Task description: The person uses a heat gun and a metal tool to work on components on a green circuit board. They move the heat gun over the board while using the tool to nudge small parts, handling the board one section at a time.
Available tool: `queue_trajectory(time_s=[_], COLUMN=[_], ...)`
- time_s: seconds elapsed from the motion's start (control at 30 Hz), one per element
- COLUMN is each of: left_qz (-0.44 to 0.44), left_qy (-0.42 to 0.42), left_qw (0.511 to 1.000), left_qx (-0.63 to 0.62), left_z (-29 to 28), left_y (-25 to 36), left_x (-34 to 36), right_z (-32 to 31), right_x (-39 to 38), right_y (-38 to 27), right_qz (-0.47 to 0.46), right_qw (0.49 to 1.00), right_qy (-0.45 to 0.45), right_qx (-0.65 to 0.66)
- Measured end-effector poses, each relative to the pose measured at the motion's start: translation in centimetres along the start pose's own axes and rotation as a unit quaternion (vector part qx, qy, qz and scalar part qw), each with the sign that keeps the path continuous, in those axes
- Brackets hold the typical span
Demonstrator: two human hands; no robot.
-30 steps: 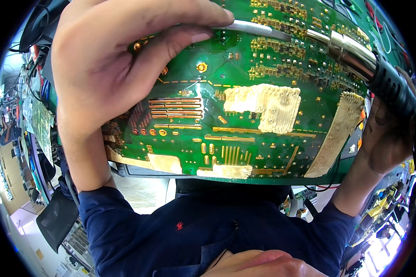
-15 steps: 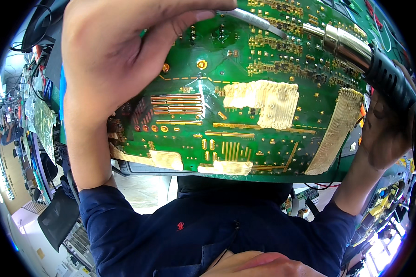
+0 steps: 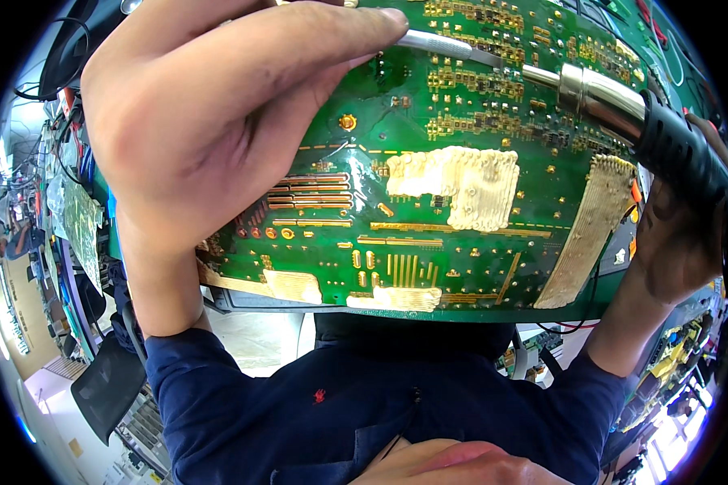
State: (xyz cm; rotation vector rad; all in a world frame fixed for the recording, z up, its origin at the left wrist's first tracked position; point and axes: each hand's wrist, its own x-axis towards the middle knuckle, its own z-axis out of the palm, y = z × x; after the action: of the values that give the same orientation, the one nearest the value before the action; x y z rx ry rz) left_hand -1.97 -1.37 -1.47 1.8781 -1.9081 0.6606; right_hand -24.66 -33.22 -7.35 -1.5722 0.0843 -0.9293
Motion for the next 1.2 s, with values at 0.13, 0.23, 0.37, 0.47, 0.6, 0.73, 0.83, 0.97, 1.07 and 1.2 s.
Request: queue_trajectory(time_s=[0.13,0.23,0.37,0.47,0.6,0.73,0.83,0.97,1.07,1.2], left_qz=[0.034,0.045,0.030,0.015,0.015,0.036,0.054,0.046,0.052,0.070], left_qy=[-0.003,0.008,0.023,0.003,-0.004,-0.010,0.004,0.008,0.010,0.004], left_qw=[0.999,0.998,0.998,1.000,1.000,0.999,0.999,0.999,0.998,0.996], left_qx=[0.005,0.039,0.052,0.007,-0.018,-0.014,0.006,0.013,0.042,0.062], left_z=[-0.3,-0.3,-0.2,-0.4,-0.4,-0.4,-0.4,-0.7,-0.8,-0.7], left_y=[-0.6,-0.5,-0.6,-0.7,-0.4,-0.6,-0.7,-0.2,0.5,0.7], left_x=[-0.1,0.4,0.7,0.4,0.4,0.5,0.3,0.2,0.4,0.5], right_z=[0.2,1.5,1.0,0.1,-0.4,2.8,2.2,2.4,2.7,2.8], right_x=[0.0,0.1,0.1,0.2,0.4,-0.1,0.1,0.2,0.0,-0.1], right_y=[-0.1,-0.4,-0.6,-0.8,-1.0,-0.6,-0.5,-0.5,-0.5,-0.5], right_qz=[0.003,0.002,0.026,0.069,0.091,0.025,0.020,0.026,0.027,0.020], right_qw=[1.000,1.000,0.999,0.995,0.991,0.999,0.999,0.999,0.999,1.000], right_qy=[0.017,0.017,-0.034,-0.069,-0.090,0.008,-0.014,-0.025,-0.008,-0.001], right_qx=[0.003,0.010,-0.023,0.002,0.035,-0.024,-0.029,-0.036,-0.016,-0.003])
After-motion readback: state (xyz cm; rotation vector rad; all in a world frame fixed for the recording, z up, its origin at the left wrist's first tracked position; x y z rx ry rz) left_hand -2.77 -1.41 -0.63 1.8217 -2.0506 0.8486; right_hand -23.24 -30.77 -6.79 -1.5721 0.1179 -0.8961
